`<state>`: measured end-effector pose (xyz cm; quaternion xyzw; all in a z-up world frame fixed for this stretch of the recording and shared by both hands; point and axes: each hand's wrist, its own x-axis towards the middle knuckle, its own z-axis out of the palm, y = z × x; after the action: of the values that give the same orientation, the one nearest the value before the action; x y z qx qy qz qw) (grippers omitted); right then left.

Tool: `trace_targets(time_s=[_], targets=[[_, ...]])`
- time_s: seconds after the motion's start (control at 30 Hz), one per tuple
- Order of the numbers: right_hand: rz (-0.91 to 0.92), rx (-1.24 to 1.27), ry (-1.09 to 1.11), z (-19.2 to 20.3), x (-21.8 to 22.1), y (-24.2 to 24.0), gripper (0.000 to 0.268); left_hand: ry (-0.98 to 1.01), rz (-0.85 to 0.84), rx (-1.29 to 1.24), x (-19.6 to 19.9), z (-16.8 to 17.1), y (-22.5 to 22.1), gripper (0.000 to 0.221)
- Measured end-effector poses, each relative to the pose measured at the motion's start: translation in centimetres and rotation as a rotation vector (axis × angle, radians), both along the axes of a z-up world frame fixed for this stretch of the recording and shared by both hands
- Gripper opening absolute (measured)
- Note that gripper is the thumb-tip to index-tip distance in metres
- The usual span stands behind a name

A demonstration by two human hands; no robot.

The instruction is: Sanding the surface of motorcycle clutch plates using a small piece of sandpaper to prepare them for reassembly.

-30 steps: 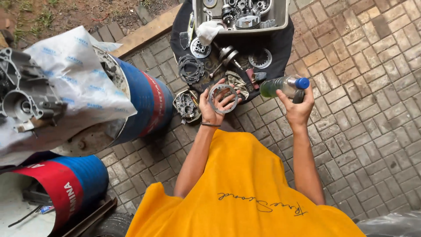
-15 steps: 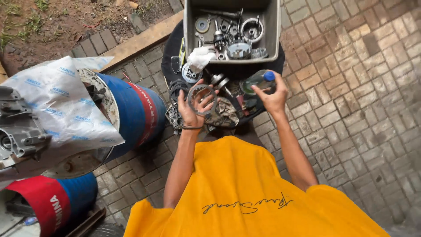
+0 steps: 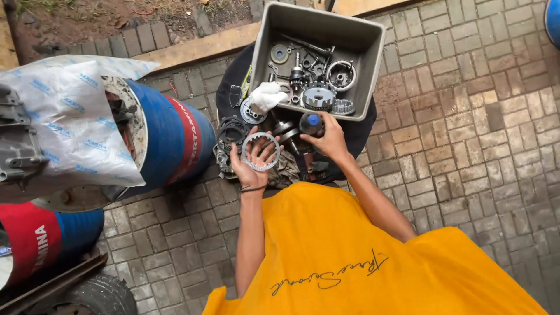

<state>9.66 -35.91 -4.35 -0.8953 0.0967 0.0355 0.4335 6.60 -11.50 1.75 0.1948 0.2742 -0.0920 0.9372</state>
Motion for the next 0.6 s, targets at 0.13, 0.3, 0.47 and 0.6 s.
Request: trace_targets(time_s=[0.13,0.3,0.47,0.6], targets=[[0.009,0.002,0.047,1.2,-0.4,-0.4,0.093,0.021,0.007,0.053,0.1,-1.1,1.7,0.073],[-0.16,0.118,0.09,1.9,-2.6,0.3,0.107,0.115,-0.033,0.032,0.6,-1.4,3.1,0.067],[-0.263,0.158,0.044,0.4,-4.6,2.3,0.105,0.113,-0.157,0.054,1.3,-1.6,4.3,0.071],[-0.335,0.18,-0.025,0.3,-5.6,4.5,0.106,0.058,-0.251,0.05,1.5,-1.4,5.5,0.071]])
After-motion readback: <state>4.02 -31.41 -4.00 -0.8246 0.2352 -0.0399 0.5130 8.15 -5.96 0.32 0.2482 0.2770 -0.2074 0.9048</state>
